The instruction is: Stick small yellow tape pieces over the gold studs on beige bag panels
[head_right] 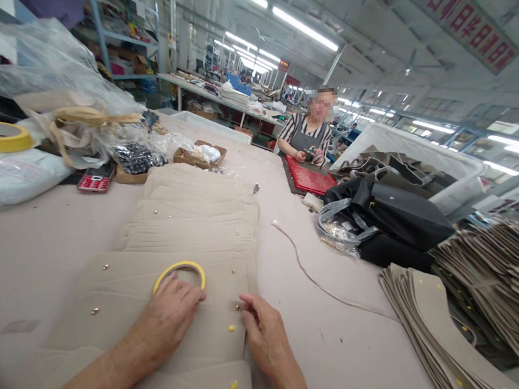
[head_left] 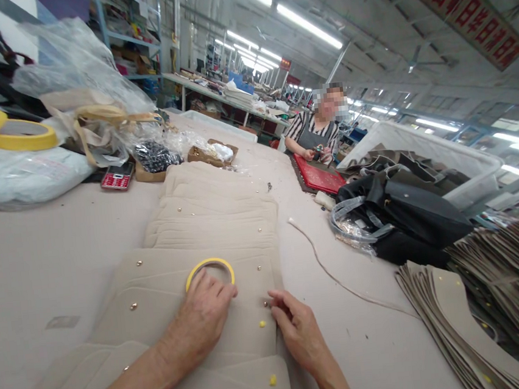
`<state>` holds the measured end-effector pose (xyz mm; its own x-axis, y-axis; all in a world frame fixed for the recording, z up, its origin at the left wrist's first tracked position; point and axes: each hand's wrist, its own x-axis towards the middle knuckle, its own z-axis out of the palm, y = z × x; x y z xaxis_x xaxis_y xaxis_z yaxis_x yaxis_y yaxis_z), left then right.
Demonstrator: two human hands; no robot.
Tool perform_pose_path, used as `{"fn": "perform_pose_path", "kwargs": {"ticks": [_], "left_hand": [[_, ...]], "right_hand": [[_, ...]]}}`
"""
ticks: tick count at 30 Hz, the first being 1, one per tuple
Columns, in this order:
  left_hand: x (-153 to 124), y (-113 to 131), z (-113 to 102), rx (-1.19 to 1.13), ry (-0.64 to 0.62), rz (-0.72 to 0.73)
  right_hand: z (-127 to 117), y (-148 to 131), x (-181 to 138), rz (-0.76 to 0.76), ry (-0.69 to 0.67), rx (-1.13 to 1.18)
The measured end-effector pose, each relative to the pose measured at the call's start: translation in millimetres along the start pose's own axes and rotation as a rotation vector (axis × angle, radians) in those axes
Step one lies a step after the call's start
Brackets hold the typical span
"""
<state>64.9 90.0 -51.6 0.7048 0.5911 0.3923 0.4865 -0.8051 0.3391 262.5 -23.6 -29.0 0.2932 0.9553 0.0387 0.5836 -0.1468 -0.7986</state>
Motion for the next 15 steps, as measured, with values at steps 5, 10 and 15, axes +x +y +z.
{"fn": "perform_pose_path", "kwargs": {"ticks": [5, 10, 15], "left_hand": [[-3, -3, -4, -0.106, 0.033, 0.073], [-2, 3, -23, -0.309, 0.09, 0.131], [0, 9, -33, -0.268, 0.07, 0.114]], "right_hand": [[4, -1, -3, -0.026, 0.034, -0.042], [5, -21, 3, -0.096, 0.119, 0.074], [10, -53, 9, -0.321, 0.069, 0.098]]}}
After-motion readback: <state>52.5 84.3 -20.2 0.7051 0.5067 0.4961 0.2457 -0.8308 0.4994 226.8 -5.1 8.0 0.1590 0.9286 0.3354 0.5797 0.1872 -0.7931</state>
